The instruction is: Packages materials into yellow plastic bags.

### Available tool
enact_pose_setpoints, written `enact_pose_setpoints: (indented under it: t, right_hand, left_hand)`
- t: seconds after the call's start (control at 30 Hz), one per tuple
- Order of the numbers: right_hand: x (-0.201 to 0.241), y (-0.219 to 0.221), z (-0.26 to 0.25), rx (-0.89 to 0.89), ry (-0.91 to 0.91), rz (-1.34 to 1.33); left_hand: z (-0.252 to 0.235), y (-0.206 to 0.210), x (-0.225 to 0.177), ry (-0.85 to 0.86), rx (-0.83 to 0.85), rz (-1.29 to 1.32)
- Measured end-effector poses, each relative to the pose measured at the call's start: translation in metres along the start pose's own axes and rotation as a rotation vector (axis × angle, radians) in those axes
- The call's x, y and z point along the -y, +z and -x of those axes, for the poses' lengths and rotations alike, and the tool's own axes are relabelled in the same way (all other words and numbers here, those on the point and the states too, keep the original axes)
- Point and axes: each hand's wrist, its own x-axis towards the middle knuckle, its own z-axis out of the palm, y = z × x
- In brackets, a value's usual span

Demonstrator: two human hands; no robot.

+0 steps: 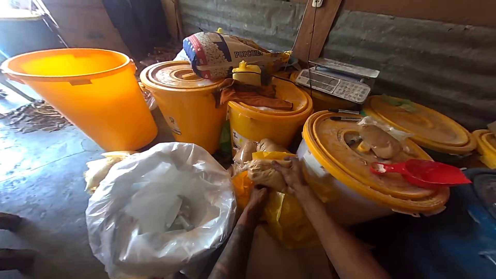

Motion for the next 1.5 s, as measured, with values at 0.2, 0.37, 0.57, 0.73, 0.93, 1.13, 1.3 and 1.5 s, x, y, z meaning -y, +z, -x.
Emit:
enact_pose_setpoints:
  t: [0.2, 0.37, 0.57, 0.73, 0.93, 1.13, 1.3, 1.5]
  right_hand:
    - [-0.021, 0.012, -0.008, 0.042, 0.072, 0.401]
    - [0.014, -0.038, 0.030, 0.120, -0.153, 0.412]
    - [0.038, -0.075, 0.180, 0.558, -0.046, 0.000]
    - [0.015, -0.055, 0.257, 0.510, -0.186, 0.079]
    - [0.010, -0.060, 0.268, 0.141, -0.274, -0.141]
    - [0.024, -0.065, 0.269, 0.244, 0.076, -0.860]
    - [0.021, -0.093, 0.245, 0.130, 0.021, -1.105]
    - [0.000, -0.139, 0.210, 0.069, -0.238, -1.304]
  left_hand:
    - [0.024, -0.009, 0.001, -0.084, -0.113, -0.099]
    - [0.085, -0.032, -0.032, -0.007, -0.086, -0.016]
    - [0.149, -0.050, -0.043, 0.091, -0.095, 0.120]
    - [0.188, -0.042, -0.042, 0.134, -0.025, 0.075]
    - [0.187, -0.057, -0.045, 0.272, 0.054, 0.197]
    - [0.219, -0.060, -0.046, 0.321, 0.531, 0.046]
    - [0.203, -0.049, -0.019, 0.242, 0.889, -0.194]
    - [0.187, -0.065, -0.031, 0.091, 0.939, -0.119]
